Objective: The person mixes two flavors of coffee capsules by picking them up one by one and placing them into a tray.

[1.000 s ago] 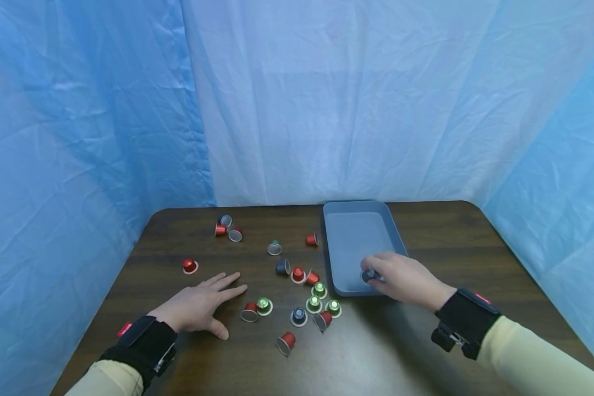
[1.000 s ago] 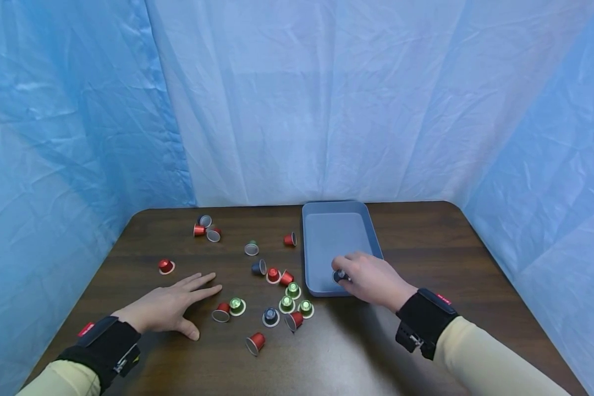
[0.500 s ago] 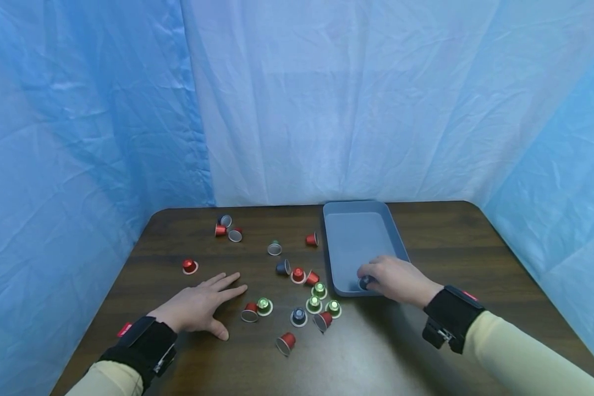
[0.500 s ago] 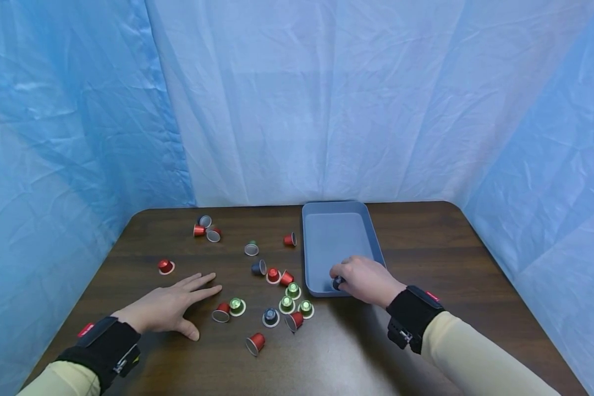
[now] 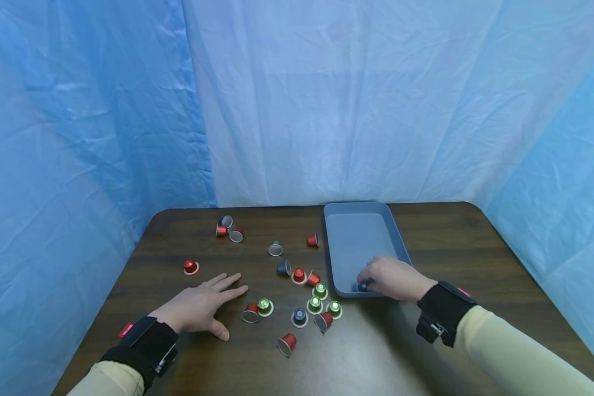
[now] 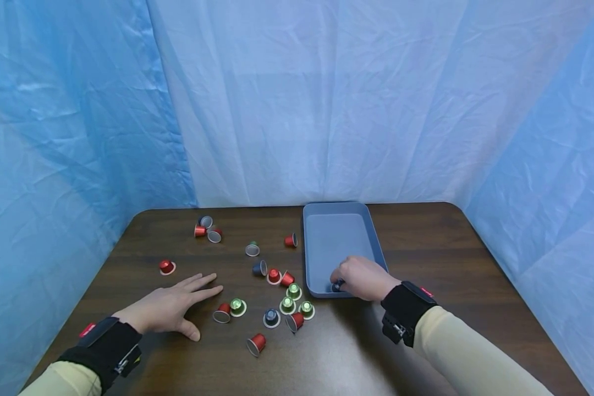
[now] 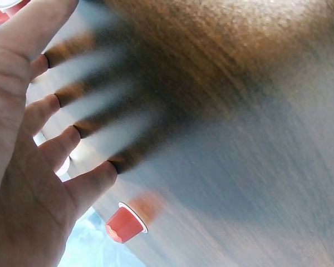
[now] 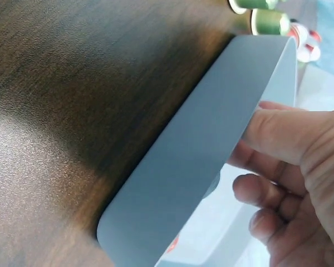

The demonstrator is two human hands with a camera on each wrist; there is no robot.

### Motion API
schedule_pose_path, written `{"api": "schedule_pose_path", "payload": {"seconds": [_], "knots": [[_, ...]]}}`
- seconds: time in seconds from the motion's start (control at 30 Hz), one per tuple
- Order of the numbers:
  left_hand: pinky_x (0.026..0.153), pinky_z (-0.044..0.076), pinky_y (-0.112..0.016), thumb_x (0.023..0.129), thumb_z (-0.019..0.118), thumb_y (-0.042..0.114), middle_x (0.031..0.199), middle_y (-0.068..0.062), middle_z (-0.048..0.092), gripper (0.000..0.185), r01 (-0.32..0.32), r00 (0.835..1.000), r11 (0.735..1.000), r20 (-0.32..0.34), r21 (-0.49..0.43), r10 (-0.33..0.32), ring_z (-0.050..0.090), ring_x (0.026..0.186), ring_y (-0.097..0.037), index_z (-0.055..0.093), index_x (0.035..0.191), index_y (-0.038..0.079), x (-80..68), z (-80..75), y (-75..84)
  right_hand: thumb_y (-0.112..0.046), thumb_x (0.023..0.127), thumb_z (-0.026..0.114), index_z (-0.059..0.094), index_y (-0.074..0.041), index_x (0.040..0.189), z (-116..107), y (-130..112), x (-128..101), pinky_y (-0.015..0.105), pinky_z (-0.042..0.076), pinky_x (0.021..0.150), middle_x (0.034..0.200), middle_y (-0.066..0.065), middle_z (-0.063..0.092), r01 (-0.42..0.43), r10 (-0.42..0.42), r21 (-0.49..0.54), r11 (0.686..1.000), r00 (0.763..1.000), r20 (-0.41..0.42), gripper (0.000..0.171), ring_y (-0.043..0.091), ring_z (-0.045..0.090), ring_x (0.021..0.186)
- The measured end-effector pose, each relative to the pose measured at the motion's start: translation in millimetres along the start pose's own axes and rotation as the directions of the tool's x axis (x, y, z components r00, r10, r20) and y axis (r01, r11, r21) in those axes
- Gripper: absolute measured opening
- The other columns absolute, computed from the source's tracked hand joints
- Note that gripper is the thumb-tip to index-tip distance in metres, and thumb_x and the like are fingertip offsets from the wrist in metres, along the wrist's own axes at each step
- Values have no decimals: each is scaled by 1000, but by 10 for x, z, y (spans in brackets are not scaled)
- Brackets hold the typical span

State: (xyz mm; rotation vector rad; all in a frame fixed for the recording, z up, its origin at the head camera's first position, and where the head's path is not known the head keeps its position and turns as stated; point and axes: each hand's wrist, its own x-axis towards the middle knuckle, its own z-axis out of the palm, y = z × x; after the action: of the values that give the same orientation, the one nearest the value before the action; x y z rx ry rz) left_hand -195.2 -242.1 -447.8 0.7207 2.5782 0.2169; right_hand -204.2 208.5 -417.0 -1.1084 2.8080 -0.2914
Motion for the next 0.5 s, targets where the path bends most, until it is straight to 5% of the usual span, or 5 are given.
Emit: {"api": "schedule_pose_path", "payload": {"seconds": [0.3,0.5], "knots": [[107,34,-73,71,85,60,170,-1,22,101,-6,1000,1000,-4,-4,6,19,155,-37,40,158,32,-2,-12,10,-7,91,76,78,-8,114,3,12,-52,36,58,80,103,3,78,-46,46,36,998,999,-6,24,14,67,90],[108,36,-71,71,86,59,170,-1,23,101,-5,1000,1000,-4,5,5,20,155,-37,41,158,32,-12,-21,23,-15,94,74,71,-7,127,-115,25,-154,38,57,78,106,6,75,-167,162,-20,986,975,-150,34,17,66,91]]}}
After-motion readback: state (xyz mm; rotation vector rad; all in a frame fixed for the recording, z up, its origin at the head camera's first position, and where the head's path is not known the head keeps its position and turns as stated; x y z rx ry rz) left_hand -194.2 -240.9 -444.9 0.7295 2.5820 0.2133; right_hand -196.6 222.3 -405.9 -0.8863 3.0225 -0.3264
